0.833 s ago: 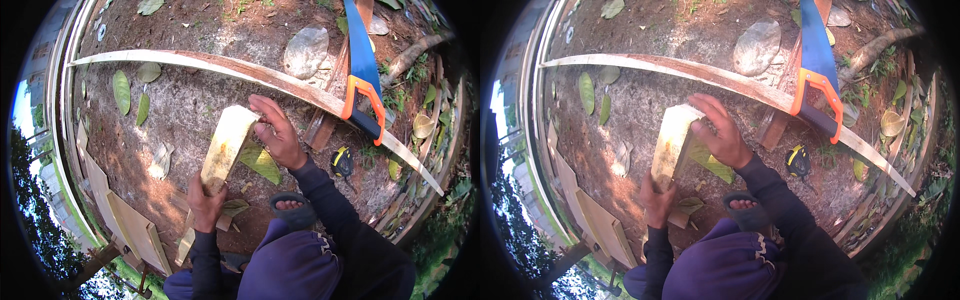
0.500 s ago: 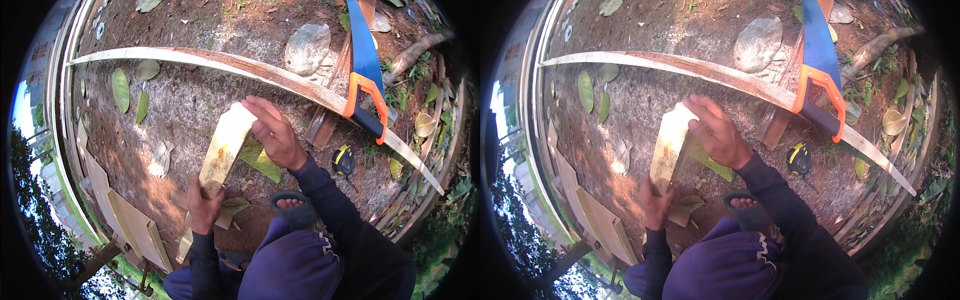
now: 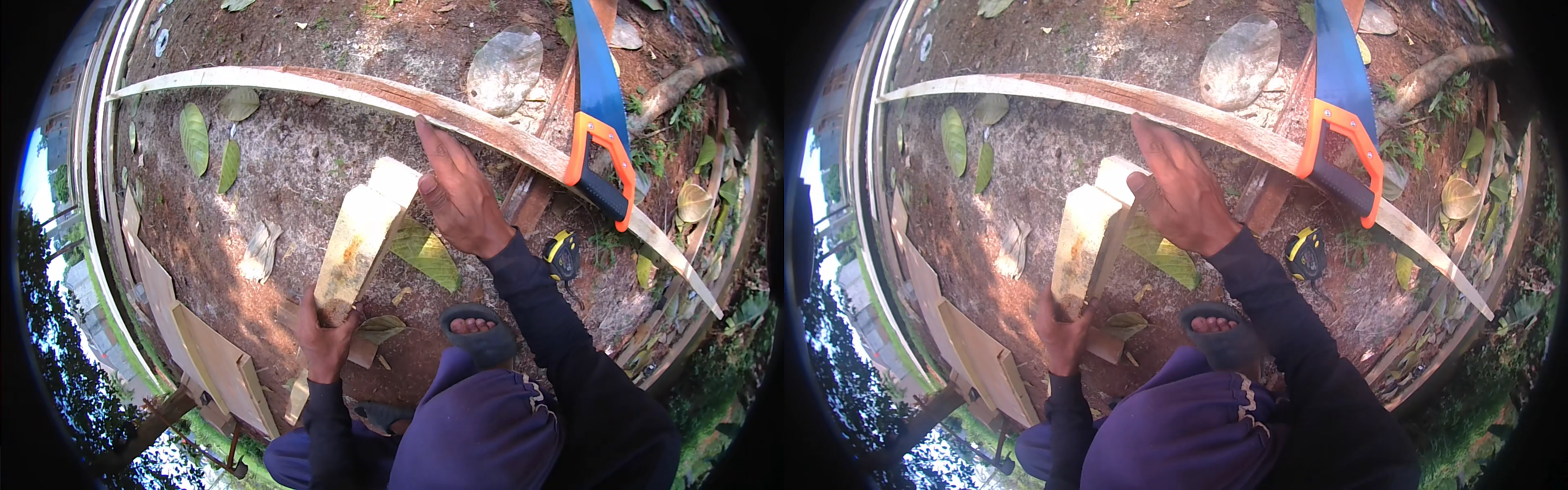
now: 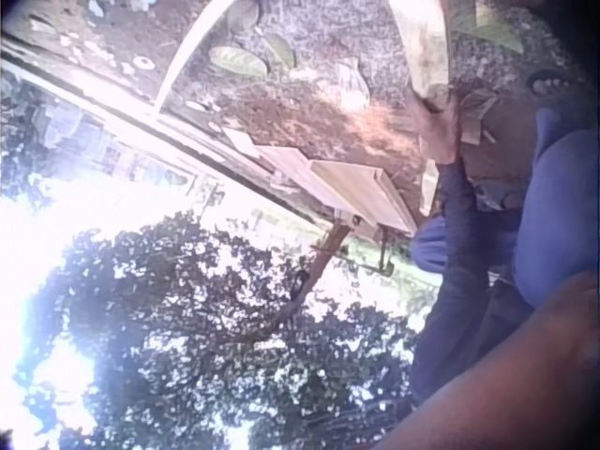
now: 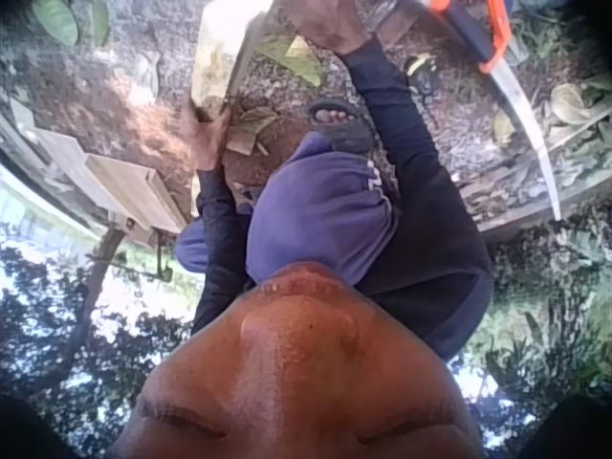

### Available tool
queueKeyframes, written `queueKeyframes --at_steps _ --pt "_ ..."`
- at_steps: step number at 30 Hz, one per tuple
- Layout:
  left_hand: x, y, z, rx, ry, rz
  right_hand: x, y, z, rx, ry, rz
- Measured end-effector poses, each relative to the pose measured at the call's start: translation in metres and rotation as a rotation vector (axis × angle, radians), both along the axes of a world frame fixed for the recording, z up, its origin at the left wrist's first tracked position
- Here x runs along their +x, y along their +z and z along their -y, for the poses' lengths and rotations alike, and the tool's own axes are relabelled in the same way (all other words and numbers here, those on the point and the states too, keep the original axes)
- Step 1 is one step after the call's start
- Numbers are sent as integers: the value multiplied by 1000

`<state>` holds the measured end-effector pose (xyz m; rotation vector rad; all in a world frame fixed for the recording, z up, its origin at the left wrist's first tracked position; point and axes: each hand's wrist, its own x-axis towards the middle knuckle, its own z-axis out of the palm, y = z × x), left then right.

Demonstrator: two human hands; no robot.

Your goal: The person uses a hand saw to cut a wooden plank placed on a makeshift support. They adjust the wood, saw through it, and then inspect the cut piece before setting it aside.

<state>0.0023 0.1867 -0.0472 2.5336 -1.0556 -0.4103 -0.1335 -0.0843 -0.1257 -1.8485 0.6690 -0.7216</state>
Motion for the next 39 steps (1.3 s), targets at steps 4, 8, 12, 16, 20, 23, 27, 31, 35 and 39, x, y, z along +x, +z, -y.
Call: queueKeyframes --at_steps 4,8,12,16,20,23,27,31,35,39 --pt "10 2 -16 29 -3 65 2 9 -7 -242 110 -167" --pt "10 4 -13 29 -21 79 3 6 -5 120 -234 -10" --pt "2 6 3 39 -36 77 -4 6 -11 315 -30 158" --pt "-1 9 14 15 -27 -20 -9 2 -13 387 -115 185" --pt "0 8 7 33 -12 -4 -17 -12 -11 283 -139 200" --pt "-1 11 6 53 26 -16 -13 3 -21 632 -296 201" --pt "-2 13 10 77 31 -38 -9 -15 -23 431 -337 192" --pt "-3 13 16 106 -1 -13 -7 -10 -20 397 -245 187" --pt "-5 9 19 138 -10 12 -6 -5 -16 398 -131 207" --pt "-8 13 30 149 38 -26 -1 5 -14 419 -68 197"
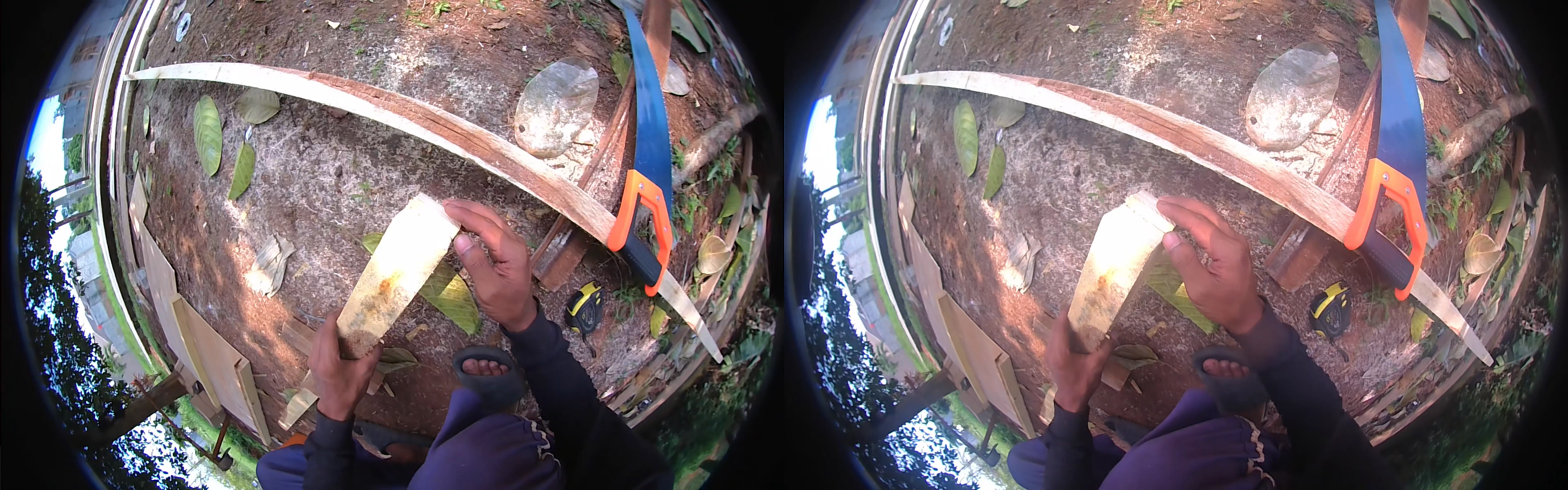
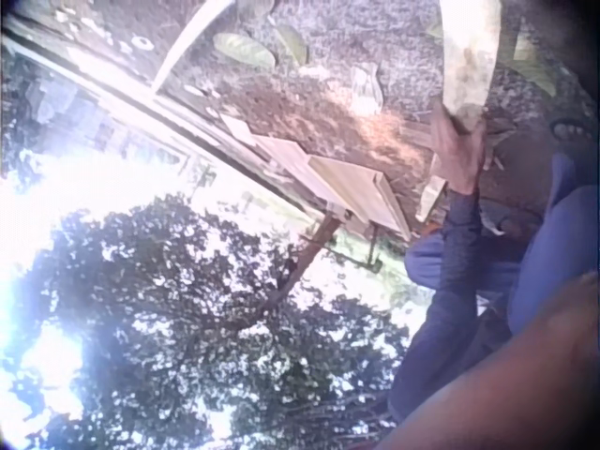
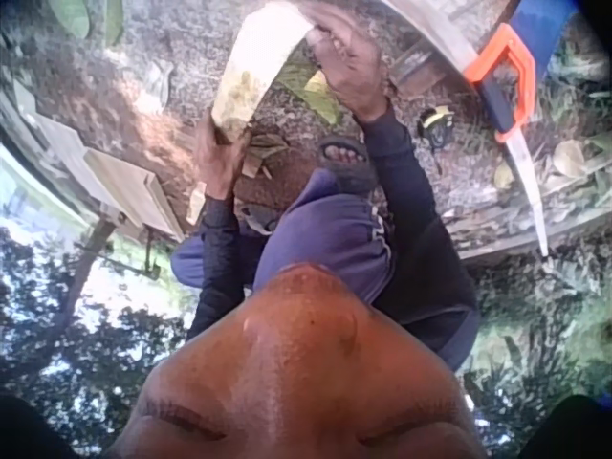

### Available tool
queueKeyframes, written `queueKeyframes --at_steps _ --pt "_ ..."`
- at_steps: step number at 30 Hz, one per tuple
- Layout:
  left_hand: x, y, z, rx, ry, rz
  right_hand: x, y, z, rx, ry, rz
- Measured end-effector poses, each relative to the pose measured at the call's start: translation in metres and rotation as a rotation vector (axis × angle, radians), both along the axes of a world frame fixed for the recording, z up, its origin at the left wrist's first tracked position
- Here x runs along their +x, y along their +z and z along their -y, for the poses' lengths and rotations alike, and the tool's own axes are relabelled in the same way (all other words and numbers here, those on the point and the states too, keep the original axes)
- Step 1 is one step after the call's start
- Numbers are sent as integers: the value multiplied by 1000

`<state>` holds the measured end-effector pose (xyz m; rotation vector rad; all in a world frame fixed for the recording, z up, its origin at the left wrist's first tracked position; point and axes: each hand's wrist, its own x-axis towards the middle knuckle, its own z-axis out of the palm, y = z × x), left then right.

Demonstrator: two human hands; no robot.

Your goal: The person uses a hand saw to cut a wooden plank placed on a makeshift support. They adjust the wood, saw through it, and then inspect the cut piece before setting it aside.

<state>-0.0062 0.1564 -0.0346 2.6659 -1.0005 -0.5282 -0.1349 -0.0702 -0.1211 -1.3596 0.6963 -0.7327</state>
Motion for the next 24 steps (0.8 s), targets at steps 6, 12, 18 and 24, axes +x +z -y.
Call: queueKeyframes --at_steps 6,12,18,24 --pt "2 -7 6 -67 -39 38 1 0 1 -7 43 -19" --pt "1 -7 9 -45 -18 21 0 -2 -1 60 57 7" --pt "3 -13 3 -48 -13 -7 0 -6 -1 61 63 36" --pt "4 -11 7 -48 -41 1 -1 -9 -1 131 53 74"
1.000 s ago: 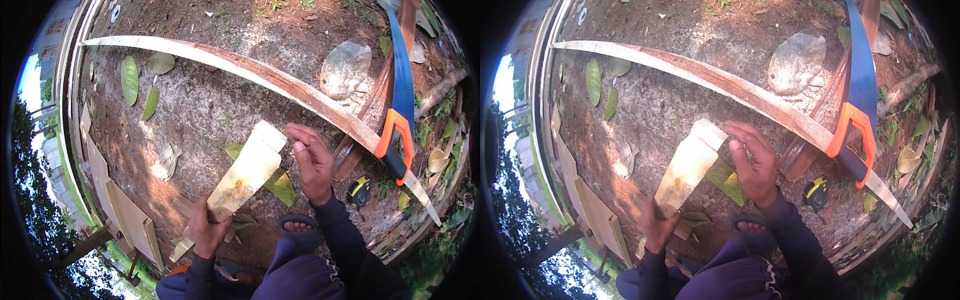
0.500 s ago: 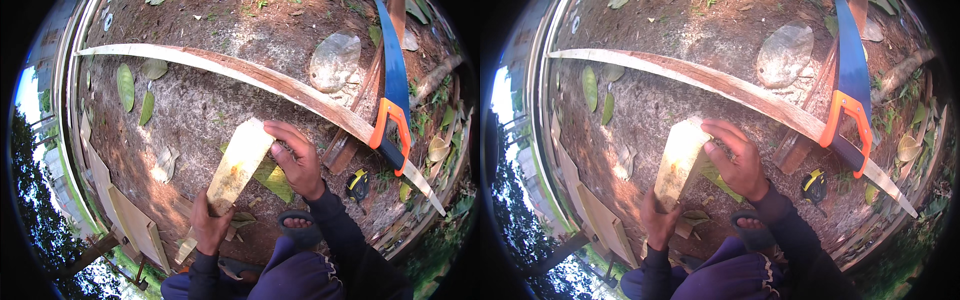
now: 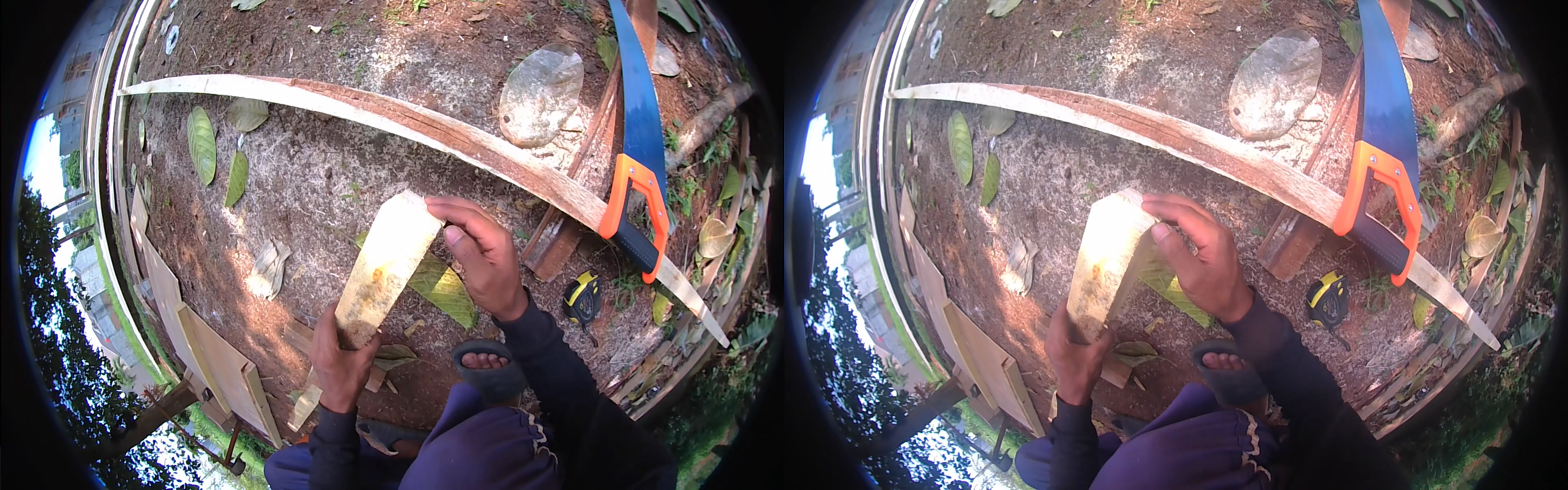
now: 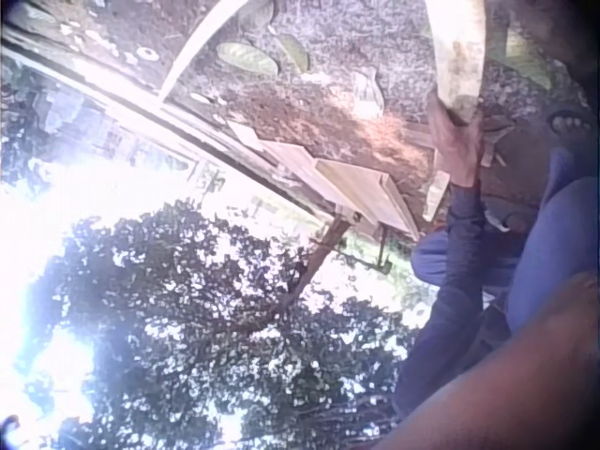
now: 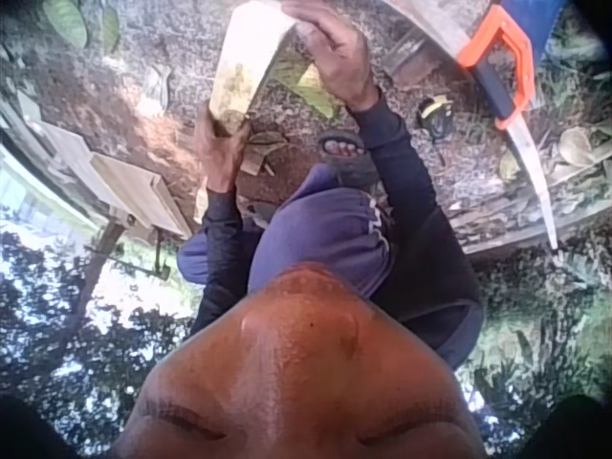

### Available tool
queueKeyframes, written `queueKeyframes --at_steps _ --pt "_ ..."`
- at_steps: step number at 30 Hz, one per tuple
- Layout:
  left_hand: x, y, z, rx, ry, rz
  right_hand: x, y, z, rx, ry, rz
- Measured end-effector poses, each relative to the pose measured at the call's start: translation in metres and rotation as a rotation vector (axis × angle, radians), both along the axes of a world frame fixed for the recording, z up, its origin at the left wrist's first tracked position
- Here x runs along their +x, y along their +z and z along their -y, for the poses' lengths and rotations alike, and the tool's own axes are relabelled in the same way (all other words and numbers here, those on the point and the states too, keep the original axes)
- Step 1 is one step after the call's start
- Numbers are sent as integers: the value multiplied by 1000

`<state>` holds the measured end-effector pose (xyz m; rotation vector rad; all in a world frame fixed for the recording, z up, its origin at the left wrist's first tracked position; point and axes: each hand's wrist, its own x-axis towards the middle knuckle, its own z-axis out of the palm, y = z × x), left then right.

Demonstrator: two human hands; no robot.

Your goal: The person uses a hand saw to cut a wooden plank placed on a makeshift support. They adjust the wood, saw through it, and then inspect the cut piece before setting it aside.

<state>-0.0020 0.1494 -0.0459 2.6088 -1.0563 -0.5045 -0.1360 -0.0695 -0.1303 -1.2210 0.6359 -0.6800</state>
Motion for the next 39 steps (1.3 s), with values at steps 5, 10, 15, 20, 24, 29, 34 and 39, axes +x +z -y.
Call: queueKeyframes --at_steps 5,10,15,20,24,29,34,39 --pt "0 0 0 4 -9 6 -2 1 5 150 -17 -7" --pt "2 -1 -2 -3 -18 5 2 4 6 28 4 -7" --pt "0 1 2 -9 -5 -19 3 -1 6 -25 13 3" --pt "1 -1 -2 3 -1 -1 3 2 5 -2 14 15" --pt "1 0 -1 14 -1 2 5 -2 4 41 11 20" --pt "2 -1 0 11 6 -16 7 -2 0 217 24 31" --pt "0 1 2 -14 0 -35 5 2 -7 171 -88 -30" --pt "-2 -3 -2 -64 -26 9 -3 1 -7 113 84 -29"
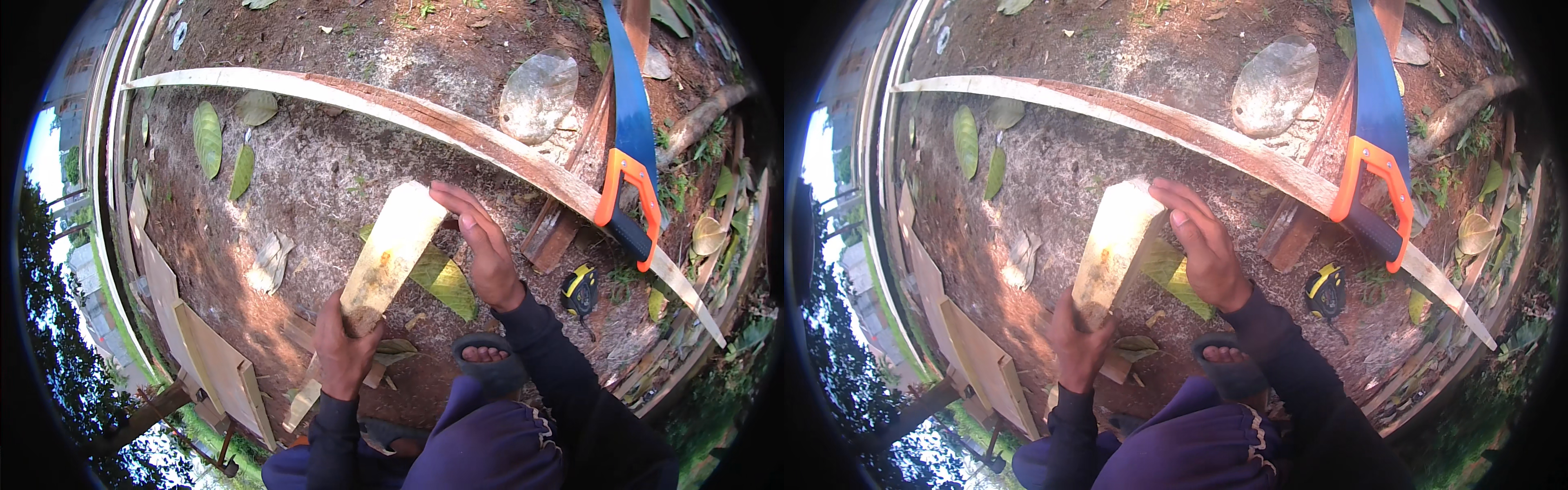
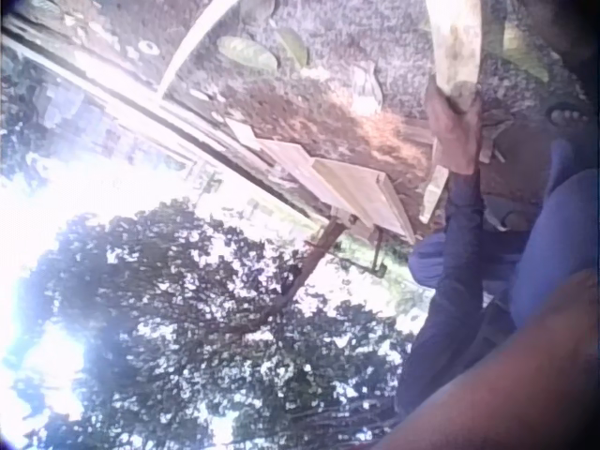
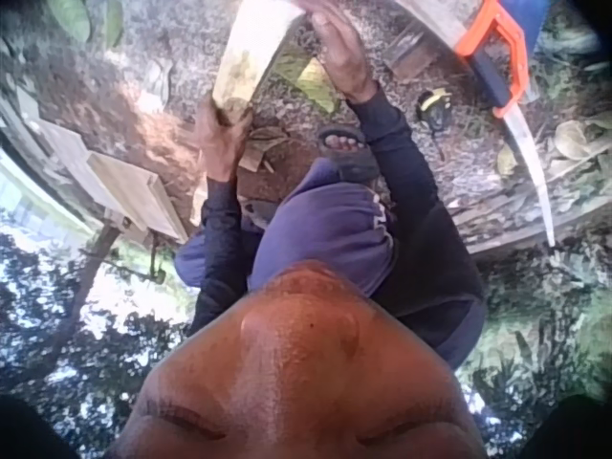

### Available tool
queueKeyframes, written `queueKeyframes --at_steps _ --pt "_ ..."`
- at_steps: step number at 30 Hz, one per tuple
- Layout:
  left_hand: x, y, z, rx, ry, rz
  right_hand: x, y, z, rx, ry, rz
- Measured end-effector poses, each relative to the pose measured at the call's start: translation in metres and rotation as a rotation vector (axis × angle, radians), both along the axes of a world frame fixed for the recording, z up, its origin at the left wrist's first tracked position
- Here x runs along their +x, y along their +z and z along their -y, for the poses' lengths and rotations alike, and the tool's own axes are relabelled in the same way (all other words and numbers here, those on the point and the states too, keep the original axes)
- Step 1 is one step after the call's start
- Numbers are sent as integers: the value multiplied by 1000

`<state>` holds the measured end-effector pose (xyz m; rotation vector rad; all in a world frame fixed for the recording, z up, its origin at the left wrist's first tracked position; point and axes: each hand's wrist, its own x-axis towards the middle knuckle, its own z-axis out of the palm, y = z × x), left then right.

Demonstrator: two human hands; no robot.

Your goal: The person uses a hand saw to cut a wooden plank placed on a makeshift support. They adjust the wood, saw through it, and then inspect the cut piece before setting it aside.

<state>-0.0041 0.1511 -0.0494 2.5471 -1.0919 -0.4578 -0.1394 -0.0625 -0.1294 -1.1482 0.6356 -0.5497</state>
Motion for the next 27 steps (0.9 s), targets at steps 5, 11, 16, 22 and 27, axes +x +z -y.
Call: queueKeyframes --at_steps 5,11,16,22,27 --pt "3 -6 1 -50 -56 19 8 16 -11 79 -121 56" --pt "11 -9 -10 -119 -83 64 29 28 -23 119 -113 -67" --pt "4 -5 -26 -181 -73 106 23 22 -22 77 -75 -152" --pt "-15 -14 -77 -122 128 183 21 8 -12 53 -64 -140" --pt "-11 -20 -114 -137 197 171 25 12 -14 38 -17 -182"
